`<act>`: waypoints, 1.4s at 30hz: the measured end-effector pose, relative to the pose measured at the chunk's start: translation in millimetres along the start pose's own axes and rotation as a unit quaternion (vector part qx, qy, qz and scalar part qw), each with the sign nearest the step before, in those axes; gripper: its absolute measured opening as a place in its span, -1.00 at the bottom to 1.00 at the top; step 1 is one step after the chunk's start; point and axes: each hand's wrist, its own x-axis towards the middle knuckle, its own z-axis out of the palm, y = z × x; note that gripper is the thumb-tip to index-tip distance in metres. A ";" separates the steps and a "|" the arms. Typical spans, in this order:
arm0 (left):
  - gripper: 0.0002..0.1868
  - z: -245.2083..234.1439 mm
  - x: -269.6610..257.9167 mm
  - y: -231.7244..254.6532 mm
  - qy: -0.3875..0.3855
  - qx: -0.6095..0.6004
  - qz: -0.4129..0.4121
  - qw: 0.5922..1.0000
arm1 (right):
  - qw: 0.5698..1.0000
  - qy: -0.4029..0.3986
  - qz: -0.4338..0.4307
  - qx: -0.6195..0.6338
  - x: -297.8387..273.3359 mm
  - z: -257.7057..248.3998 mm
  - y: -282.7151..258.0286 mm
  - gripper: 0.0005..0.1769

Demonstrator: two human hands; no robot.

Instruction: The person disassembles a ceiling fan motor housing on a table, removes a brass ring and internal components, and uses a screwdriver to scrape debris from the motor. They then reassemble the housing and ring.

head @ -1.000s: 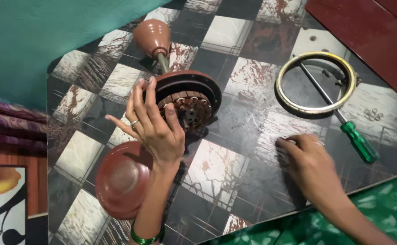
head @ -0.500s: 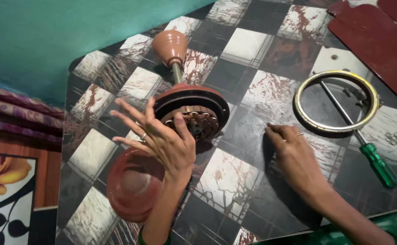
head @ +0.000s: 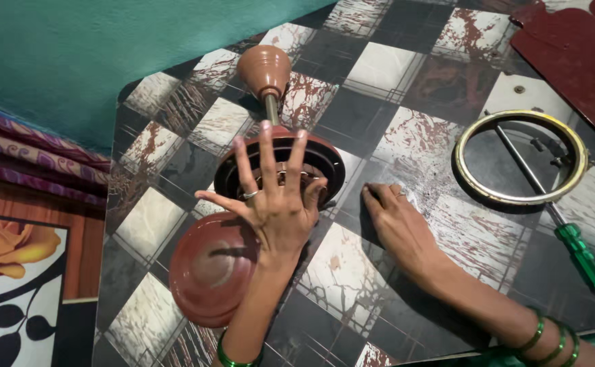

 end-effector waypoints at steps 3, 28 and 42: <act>-0.31 7.9 3.6 -5.9 0.065 0.009 -0.031 0.997 | 0.995 -0.045 -0.065 0.062 1.7 2.0 -16.4 -0.60; -0.38 3.2 3.4 -20.3 0.127 -0.050 -0.093 0.986 | 0.983 0.084 -0.092 -0.133 64.7 54.7 37.7 -0.38; -0.32 10.1 -1.5 -21.7 0.090 -0.056 -0.095 0.990 | 0.986 0.056 -0.036 -0.152 102.0 53.0 33.1 -0.33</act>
